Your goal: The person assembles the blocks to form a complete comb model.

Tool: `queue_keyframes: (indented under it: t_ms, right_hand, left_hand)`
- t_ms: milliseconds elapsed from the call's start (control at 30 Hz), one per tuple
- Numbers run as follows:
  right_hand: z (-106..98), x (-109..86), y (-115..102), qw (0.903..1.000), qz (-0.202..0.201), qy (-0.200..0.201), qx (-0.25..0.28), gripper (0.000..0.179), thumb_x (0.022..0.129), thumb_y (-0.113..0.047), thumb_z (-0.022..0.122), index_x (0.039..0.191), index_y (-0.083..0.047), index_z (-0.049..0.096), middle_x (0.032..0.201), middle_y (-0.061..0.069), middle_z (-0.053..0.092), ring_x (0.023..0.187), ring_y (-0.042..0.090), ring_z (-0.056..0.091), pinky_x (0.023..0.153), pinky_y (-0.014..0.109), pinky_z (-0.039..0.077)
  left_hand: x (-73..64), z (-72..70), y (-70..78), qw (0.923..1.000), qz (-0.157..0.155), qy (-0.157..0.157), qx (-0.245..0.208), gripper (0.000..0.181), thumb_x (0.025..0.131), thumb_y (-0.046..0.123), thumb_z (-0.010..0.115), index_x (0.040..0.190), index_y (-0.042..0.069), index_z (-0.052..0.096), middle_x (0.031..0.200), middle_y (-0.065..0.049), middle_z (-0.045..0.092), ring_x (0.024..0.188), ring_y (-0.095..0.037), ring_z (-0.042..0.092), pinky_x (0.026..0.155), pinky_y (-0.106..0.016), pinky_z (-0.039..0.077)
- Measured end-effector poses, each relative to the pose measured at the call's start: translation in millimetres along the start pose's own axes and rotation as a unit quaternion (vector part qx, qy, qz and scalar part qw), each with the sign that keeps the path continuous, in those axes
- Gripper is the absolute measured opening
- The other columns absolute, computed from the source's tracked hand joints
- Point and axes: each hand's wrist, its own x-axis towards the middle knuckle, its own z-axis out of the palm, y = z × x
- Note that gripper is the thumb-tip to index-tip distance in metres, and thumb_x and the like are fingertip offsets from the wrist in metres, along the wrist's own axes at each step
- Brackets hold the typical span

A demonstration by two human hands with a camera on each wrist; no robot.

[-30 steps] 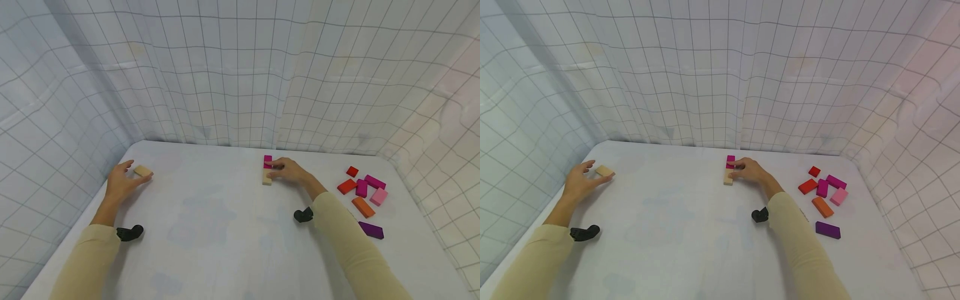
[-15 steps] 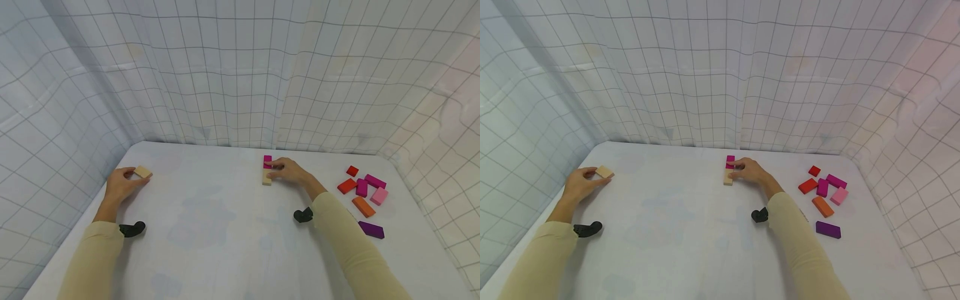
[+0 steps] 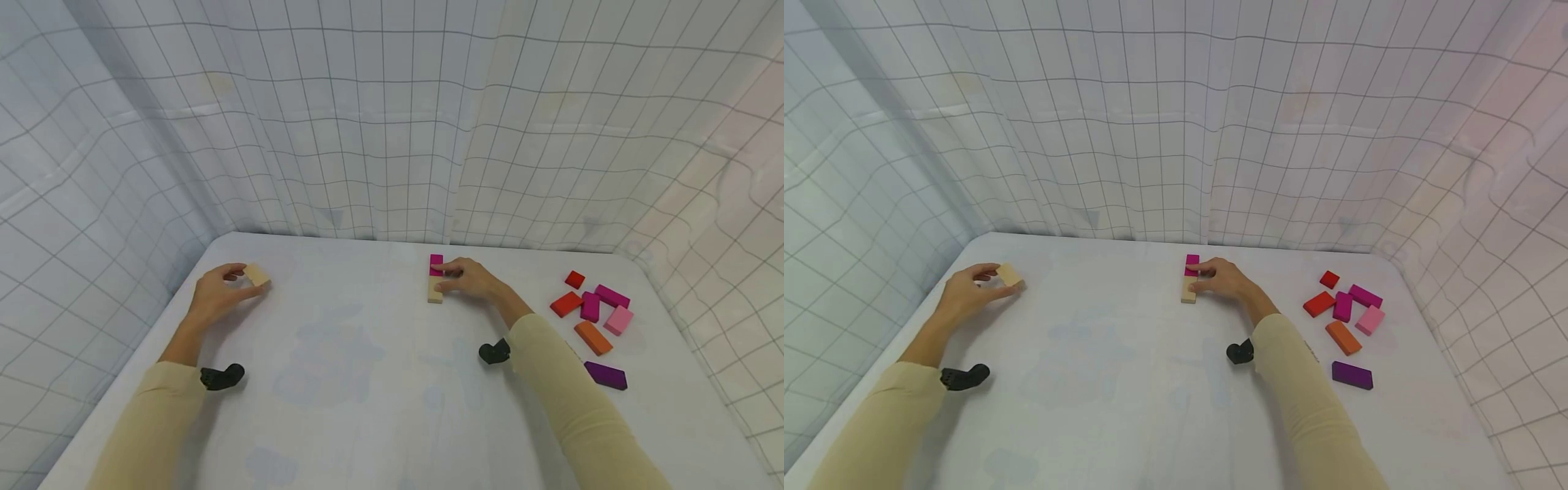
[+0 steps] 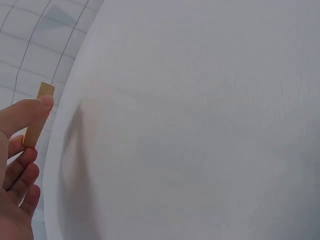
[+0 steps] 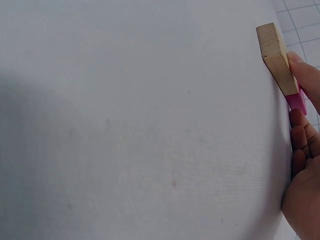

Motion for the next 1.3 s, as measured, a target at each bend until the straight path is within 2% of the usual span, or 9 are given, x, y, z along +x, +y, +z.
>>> queue_keyframes:
  t_ms: [233,433,667,867,1300]
  right_hand:
    - [0.6,-0.5,-0.8,1.0000,0.000,0.000,0.001,0.060,0.091,-0.026,0.081,0.145,-0.009,0.062,0.124,0.011,0.059,0.111,0.027,0.049,0.097,0.043,0.043]
    - [2.2,-1.0,-1.9,1.0000,-0.005,-0.001,0.001,0.060,0.092,-0.026,0.080,0.146,-0.008,0.061,0.125,0.012,0.058,0.112,0.027,0.050,0.099,0.044,0.043]
    - [2.7,-0.9,-2.4,1.0000,0.002,0.001,0.000,0.060,0.093,-0.026,0.079,0.147,-0.008,0.059,0.124,0.012,0.058,0.113,0.028,0.050,0.100,0.046,0.042]
    - [2.1,-0.2,-1.8,1.0000,0.006,0.001,0.001,0.060,0.093,-0.026,0.080,0.147,-0.010,0.060,0.124,0.012,0.057,0.113,0.028,0.049,0.100,0.044,0.042]
    - [1.9,0.8,-1.5,0.9999,0.014,-0.001,-0.002,0.059,0.094,-0.024,0.079,0.147,-0.009,0.059,0.127,0.013,0.057,0.116,0.029,0.050,0.103,0.046,0.042]
  left_hand:
    - [4.6,18.0,37.1,0.9971,0.075,-0.014,0.006,0.072,0.088,0.027,0.084,0.144,-0.006,0.053,0.137,-0.028,0.056,0.126,-0.045,0.049,0.099,-0.059,0.044]
    - [3.0,39.6,64.5,0.9930,0.114,-0.030,0.002,0.071,0.086,0.025,0.087,0.143,-0.004,0.056,0.137,-0.025,0.058,0.125,-0.043,0.051,0.102,-0.058,0.044]
    - [-0.3,58.7,86.8,0.9870,0.153,-0.047,-0.006,0.069,0.085,0.025,0.088,0.141,-0.002,0.059,0.136,-0.022,0.059,0.124,-0.043,0.053,0.104,-0.056,0.043]
    - [-3.6,67.2,98.5,0.9829,0.173,-0.062,-0.011,0.069,0.082,0.024,0.090,0.140,0.000,0.061,0.135,-0.020,0.061,0.123,-0.042,0.054,0.103,-0.057,0.044]
    - [-12.8,86.8,118.8,0.9791,0.185,-0.084,-0.012,0.068,0.081,0.024,0.091,0.138,0.001,0.063,0.134,-0.016,0.063,0.123,-0.039,0.055,0.103,-0.056,0.046]
